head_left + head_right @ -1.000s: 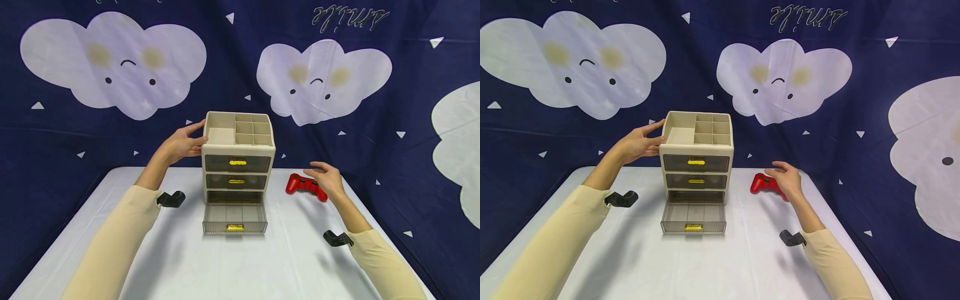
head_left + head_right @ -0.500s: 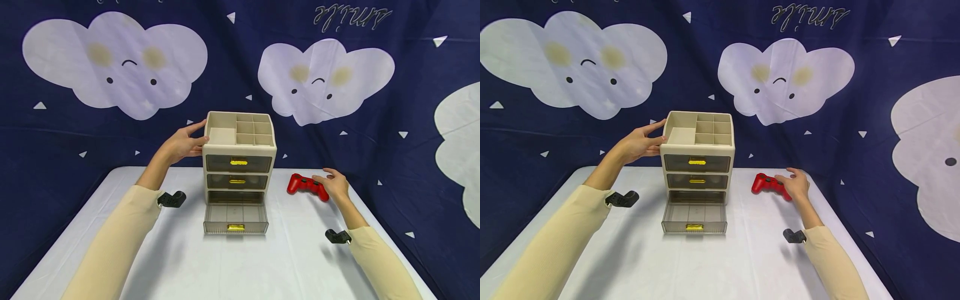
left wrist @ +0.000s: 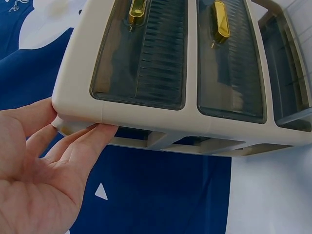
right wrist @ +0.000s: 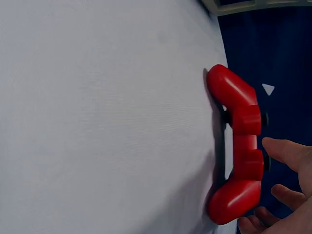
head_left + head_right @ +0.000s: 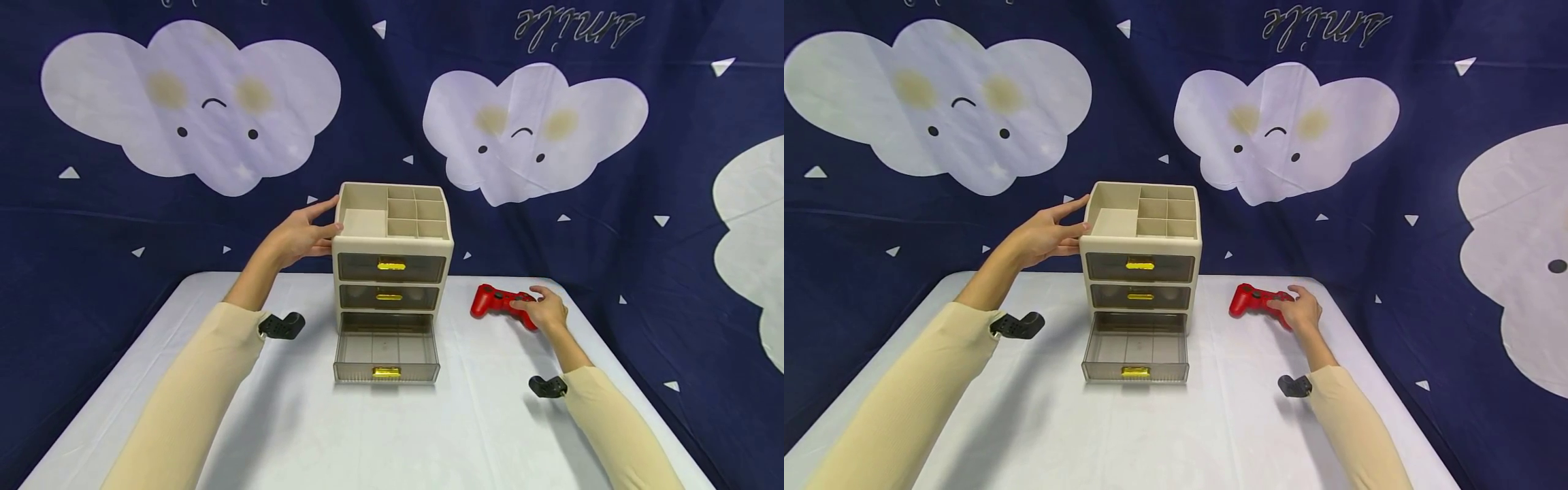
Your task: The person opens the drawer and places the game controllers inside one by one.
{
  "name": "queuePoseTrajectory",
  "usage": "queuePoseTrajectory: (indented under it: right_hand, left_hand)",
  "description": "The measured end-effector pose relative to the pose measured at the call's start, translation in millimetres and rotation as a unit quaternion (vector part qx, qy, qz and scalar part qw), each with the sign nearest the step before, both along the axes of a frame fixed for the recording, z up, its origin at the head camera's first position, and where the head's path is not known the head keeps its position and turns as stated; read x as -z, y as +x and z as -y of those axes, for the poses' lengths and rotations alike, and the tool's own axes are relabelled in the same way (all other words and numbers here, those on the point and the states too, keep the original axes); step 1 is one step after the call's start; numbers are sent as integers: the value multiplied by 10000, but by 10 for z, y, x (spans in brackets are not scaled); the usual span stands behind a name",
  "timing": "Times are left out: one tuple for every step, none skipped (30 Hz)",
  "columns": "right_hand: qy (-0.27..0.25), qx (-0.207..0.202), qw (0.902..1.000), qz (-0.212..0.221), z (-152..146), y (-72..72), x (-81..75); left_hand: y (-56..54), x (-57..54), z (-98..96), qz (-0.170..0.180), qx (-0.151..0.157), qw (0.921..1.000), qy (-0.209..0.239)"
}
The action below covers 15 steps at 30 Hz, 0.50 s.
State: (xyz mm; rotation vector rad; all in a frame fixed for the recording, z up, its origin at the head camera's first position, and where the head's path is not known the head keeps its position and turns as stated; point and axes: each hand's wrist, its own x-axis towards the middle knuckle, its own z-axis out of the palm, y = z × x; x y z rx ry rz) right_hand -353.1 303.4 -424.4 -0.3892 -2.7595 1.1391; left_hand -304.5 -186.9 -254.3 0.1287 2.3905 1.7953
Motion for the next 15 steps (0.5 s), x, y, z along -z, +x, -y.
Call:
queuePoseTrajectory:
  right_hand:
    - [29, 12, 10000, 0, 1, -4, 12]
    - [41, 36, 10000, 6, 5, -5, 24]
    - [45, 66, 10000, 23, 7, -6, 36]
    - [29, 101, 9999, 45, 8, -11, 49]
    - [20, 130, 9999, 69, 11, -11, 60]
    - [8, 154, 9998, 91, 11, -11, 69]
    - [-22, 182, 9998, 122, 9, -12, 80]
    - [-43, 189, 9997, 152, 8, -12, 86]
    - [-68, 189, 9996, 176, 7, -13, 96]
    - [-78, 181, 9996, 190, 5, -17, 102]
    - [-81, 175, 9996, 199, 5, -15, 107]
    - [-94, 180, 9996, 203, 7, -16, 111]
    - [-115, 195, 9995, 206, 9, -18, 118]
    - [-124, 212, 9995, 197, 12, -18, 121]
    - [-140, 236, 9994, 197, 13, -21, 128]
  left_hand:
    - [0, -1, 1, -1, -3, 10000, -4]
    - [-1, -1, 1, -2, 1, 10000, -10]
    - [-2, -1, 0, 8, -2, 10000, -7]
    - [-3, -2, -1, 22, -4, 10000, 6]
    - [-4, -2, -2, 33, -9, 10000, 12]
    - [-5, -3, -3, 44, -11, 10000, 16]
    - [-5, -5, -4, 54, -15, 10000, 25]
    - [-6, -6, -5, 60, -19, 10000, 33]
    - [-6, -7, -5, 69, -24, 10000, 48]
    - [-6, -8, -5, 66, -21, 10000, 49]
    - [-7, -8, -4, 63, -19, 10000, 45]
    - [-8, -8, -3, 59, -10, 10000, 45]
    - [-9, -7, -2, 54, -2, 10000, 46]
    - [-11, -5, -2, 46, 5, 10000, 42]
    - [-12, -3, -2, 42, 13, 10000, 47]
